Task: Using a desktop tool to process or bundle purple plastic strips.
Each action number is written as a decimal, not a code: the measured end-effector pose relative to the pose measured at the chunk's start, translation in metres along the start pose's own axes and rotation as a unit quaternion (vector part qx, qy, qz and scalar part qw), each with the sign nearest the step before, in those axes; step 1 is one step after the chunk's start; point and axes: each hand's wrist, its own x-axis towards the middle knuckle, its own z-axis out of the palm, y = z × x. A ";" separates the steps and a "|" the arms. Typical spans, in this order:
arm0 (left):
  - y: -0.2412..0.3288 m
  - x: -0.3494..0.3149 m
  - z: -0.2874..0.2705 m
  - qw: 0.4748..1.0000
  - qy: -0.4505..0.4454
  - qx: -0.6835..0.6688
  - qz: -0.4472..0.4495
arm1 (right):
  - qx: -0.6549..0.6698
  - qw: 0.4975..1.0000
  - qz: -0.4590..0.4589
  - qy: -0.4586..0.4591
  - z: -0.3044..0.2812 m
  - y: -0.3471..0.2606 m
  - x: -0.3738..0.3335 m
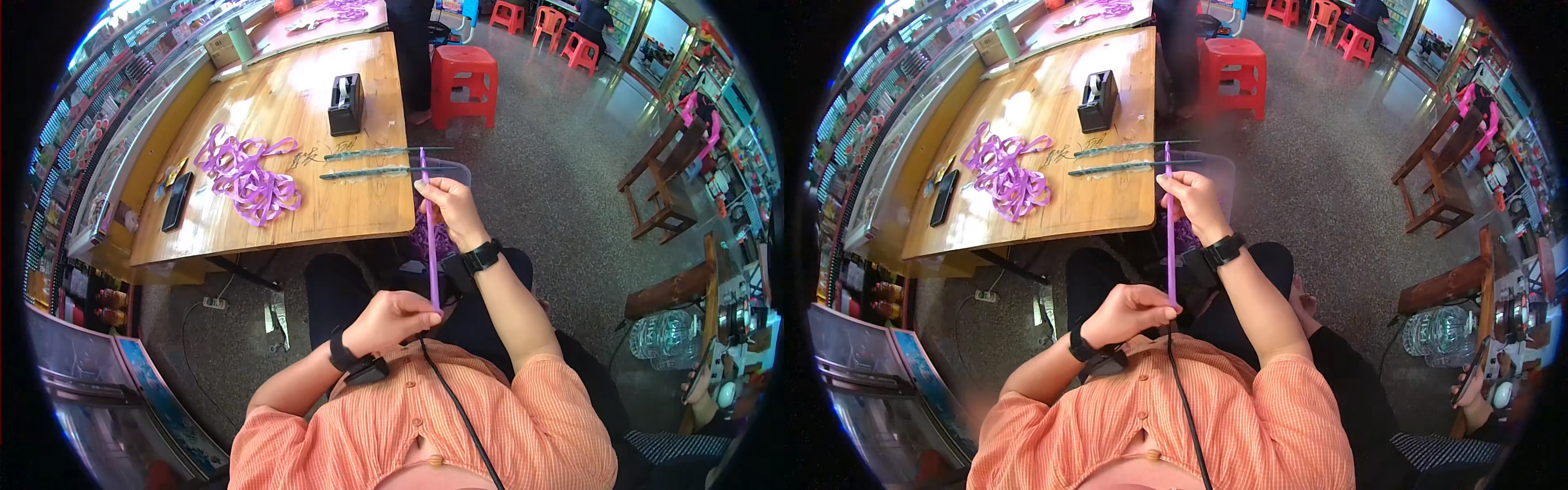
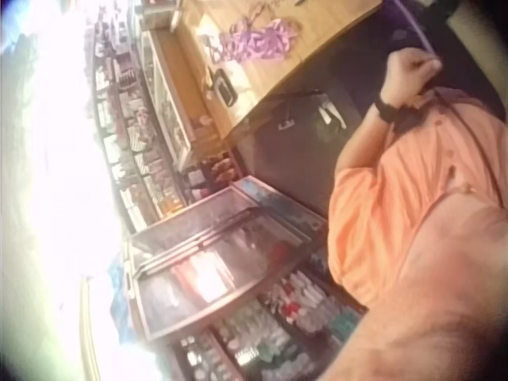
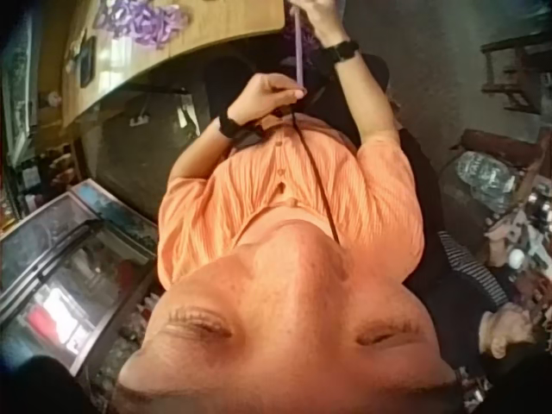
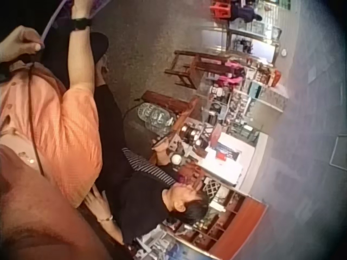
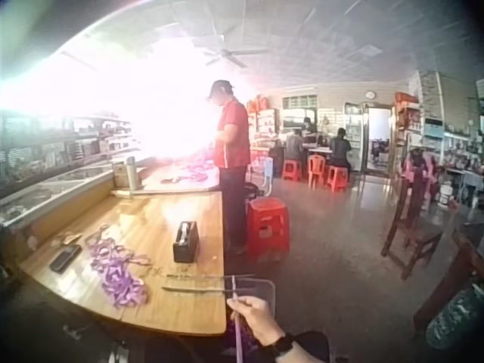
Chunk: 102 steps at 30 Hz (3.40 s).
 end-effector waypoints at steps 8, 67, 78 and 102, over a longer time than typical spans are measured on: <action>0.031 -0.002 -0.015 0.973 -0.048 -0.156 -0.164 | -0.231 0.948 -0.220 0.000 -0.009 -0.013 -0.066; 0.029 0.254 -0.167 0.910 0.062 0.395 0.114 | -0.325 0.932 0.055 -0.153 -0.091 -0.053 0.122; 0.034 0.249 -0.165 0.918 0.068 0.383 0.074 | -0.174 0.982 -0.051 -0.051 -0.023 0.032 0.070; 0.040 0.245 -0.162 0.918 0.065 0.387 0.064 | -0.199 0.977 -0.067 -0.035 -0.039 0.094 -0.029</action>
